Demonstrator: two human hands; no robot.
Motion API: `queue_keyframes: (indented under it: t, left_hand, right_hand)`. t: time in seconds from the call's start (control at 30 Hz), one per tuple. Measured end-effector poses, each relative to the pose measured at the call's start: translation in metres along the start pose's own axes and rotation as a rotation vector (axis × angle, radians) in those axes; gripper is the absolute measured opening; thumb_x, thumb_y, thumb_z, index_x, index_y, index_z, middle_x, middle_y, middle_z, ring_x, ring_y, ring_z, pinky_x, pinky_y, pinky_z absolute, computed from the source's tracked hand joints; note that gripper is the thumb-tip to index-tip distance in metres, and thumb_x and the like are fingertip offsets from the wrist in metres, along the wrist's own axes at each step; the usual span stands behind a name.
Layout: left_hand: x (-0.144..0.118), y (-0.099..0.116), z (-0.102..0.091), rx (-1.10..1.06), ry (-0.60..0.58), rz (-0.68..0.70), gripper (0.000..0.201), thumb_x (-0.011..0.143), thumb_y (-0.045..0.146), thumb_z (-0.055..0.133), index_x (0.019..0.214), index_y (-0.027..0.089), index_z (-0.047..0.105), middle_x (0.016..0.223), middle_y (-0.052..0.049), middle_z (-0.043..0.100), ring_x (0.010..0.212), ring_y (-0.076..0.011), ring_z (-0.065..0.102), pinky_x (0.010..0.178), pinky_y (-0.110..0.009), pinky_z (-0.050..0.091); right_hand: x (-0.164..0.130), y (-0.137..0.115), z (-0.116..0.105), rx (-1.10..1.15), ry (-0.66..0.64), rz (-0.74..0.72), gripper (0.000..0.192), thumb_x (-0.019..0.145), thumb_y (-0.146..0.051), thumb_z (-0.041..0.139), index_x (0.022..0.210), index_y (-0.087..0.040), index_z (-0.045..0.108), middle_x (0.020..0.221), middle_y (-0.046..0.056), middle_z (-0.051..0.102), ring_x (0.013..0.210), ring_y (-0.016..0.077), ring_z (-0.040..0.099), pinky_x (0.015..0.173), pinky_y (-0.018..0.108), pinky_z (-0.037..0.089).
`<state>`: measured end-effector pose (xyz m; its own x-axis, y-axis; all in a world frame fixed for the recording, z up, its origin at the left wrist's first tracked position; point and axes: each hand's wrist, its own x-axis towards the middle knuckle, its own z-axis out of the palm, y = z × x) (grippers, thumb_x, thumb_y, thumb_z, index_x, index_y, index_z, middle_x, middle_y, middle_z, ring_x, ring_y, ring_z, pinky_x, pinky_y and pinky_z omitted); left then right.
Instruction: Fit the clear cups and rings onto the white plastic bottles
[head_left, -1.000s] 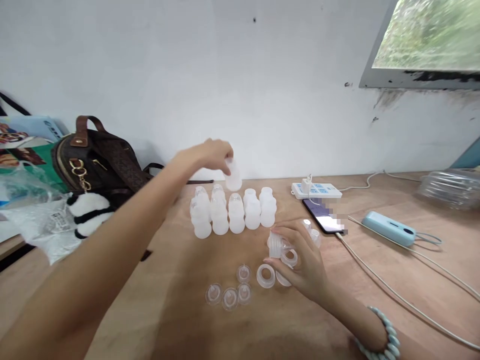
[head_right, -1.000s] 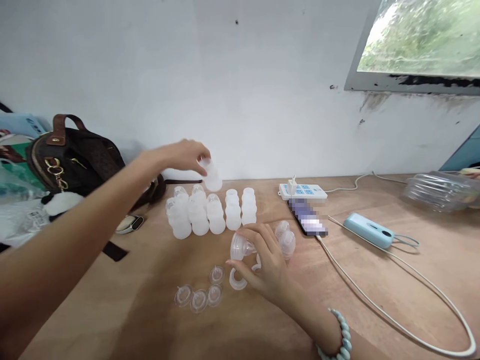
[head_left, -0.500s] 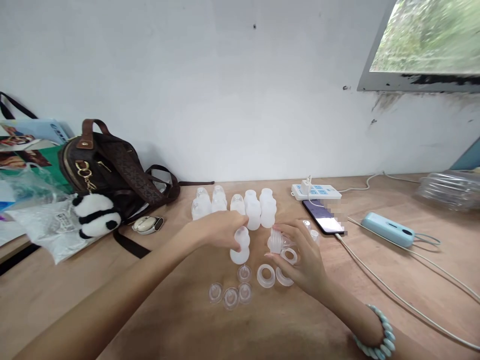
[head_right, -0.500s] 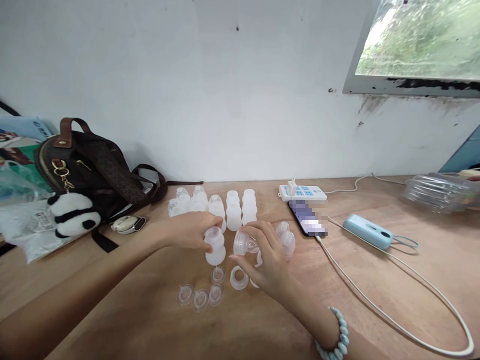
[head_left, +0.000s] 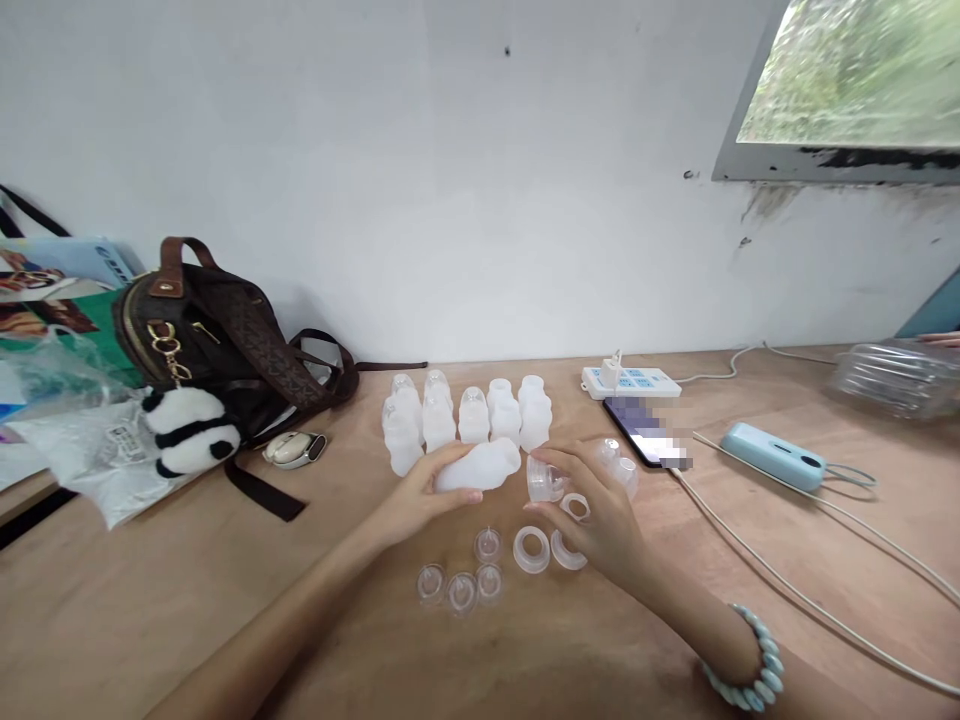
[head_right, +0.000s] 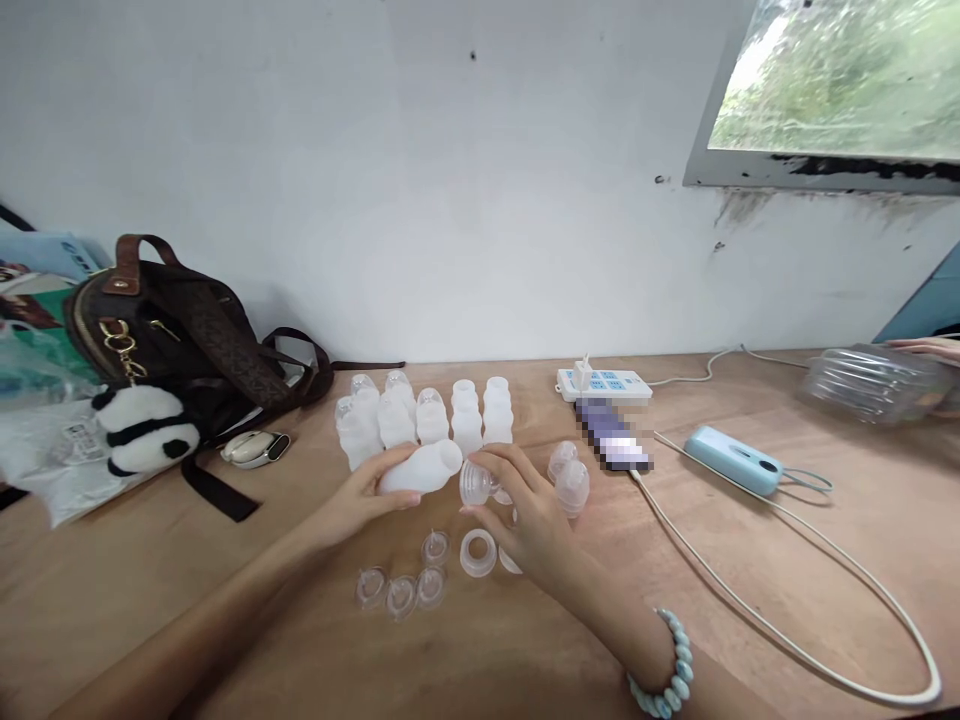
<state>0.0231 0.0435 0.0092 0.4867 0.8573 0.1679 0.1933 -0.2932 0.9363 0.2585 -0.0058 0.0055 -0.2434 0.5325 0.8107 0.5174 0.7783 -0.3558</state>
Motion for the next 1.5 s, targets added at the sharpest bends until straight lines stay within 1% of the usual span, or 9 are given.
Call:
queue_keyframes:
  t: [0.37,0.57,0.73,0.83,1.0,1.17,1.3,1.4,1.5]
  left_hand:
    - [-0.022,0.014,0.0,-0.362,-0.323,-0.32,0.051,0.074,0.053,0.072,0.106,0.015,0.06,0.079,-0.005,0.072,0.056,-0.0135,0.062,0.046,-0.019,0.048]
    - [-0.022,0.01,0.002,-0.53,-0.335,-0.412,0.056,0.072,0.06,0.069,0.101,0.013,0.057,0.083,-0.01,0.07,0.054,-0.0134,0.062,0.036,-0.016,0.04]
    - [-0.025,0.018,0.003,-0.023,-0.117,-0.042,0.043,0.072,0.049,0.076,0.099,0.018,0.062,0.09,-0.005,0.069,0.076,-0.0186,0.065,0.065,-0.027,0.052]
    - [-0.031,0.016,0.003,0.467,0.072,0.287,0.04,0.076,0.042,0.076,0.109,0.021,0.066,0.105,-0.008,0.069,0.095,-0.0247,0.063,0.085,-0.036,0.05]
    - [-0.037,0.0,0.001,0.924,0.066,0.631,0.032,0.091,0.038,0.059,0.118,0.024,0.067,0.11,-0.013,0.069,0.095,-0.0273,0.064,0.084,-0.04,0.048]
    - [-0.034,0.006,0.008,0.709,0.126,0.394,0.041,0.082,0.043,0.07,0.117,0.022,0.065,0.108,-0.01,0.07,0.095,-0.0256,0.065,0.084,-0.037,0.049]
    - [-0.028,0.019,0.011,0.309,0.102,0.077,0.041,0.073,0.04,0.077,0.107,0.02,0.067,0.104,-0.006,0.071,0.094,-0.0245,0.064,0.085,-0.035,0.049]
    - [-0.025,0.023,0.009,0.019,0.04,-0.095,0.037,0.071,0.042,0.075,0.097,0.017,0.067,0.093,-0.004,0.071,0.081,-0.0205,0.064,0.074,-0.03,0.052]
    - [-0.024,0.024,0.005,-0.162,-0.069,-0.263,0.042,0.07,0.05,0.072,0.093,0.016,0.066,0.078,-0.002,0.068,0.063,-0.0152,0.06,0.055,-0.025,0.049]
  right_hand:
    - [0.0,-0.012,0.0,0.122,-0.123,-0.136,0.037,0.092,-0.011,0.057,0.126,-0.023,0.056,0.114,0.01,0.064,0.104,0.0215,0.065,0.083,0.035,0.059]
    - [0.002,-0.017,-0.004,0.134,-0.174,-0.146,0.041,0.095,-0.015,0.054,0.135,-0.024,0.051,0.119,0.012,0.065,0.108,0.0224,0.065,0.085,0.038,0.059]
    - [0.001,-0.013,-0.004,0.139,-0.15,0.03,0.035,0.09,-0.032,0.065,0.122,-0.019,0.06,0.102,0.01,0.068,0.088,0.0202,0.066,0.072,0.032,0.057]
    - [-0.001,-0.011,0.0,0.125,-0.192,0.267,0.026,0.085,-0.043,0.067,0.089,-0.018,0.065,0.074,0.002,0.065,0.064,0.015,0.058,0.056,0.026,0.048]
    - [-0.006,-0.008,0.011,0.305,-0.358,0.638,0.06,0.094,-0.061,0.039,0.052,-0.019,0.045,0.048,-0.001,0.048,0.046,0.0108,0.044,0.044,0.023,0.032]
    - [-0.002,0.001,0.001,0.588,-0.454,0.736,0.084,0.092,-0.073,0.006,0.081,-0.016,0.067,0.068,0.008,0.068,0.053,0.0152,0.059,0.046,0.025,0.043]
    - [0.005,0.003,-0.015,0.437,-0.283,0.487,0.067,0.089,-0.069,0.044,0.139,-0.024,0.045,0.124,0.014,0.062,0.1,0.0238,0.066,0.075,0.037,0.057]
    - [0.007,0.001,-0.021,0.279,-0.332,0.278,0.075,0.082,-0.042,0.071,0.145,-0.029,0.032,0.14,0.013,0.049,0.119,0.0259,0.057,0.094,0.045,0.053]
    - [0.008,-0.001,-0.021,0.222,-0.343,0.082,0.055,0.086,-0.023,0.066,0.135,-0.027,0.042,0.141,0.012,0.048,0.129,0.0255,0.049,0.099,0.045,0.051]
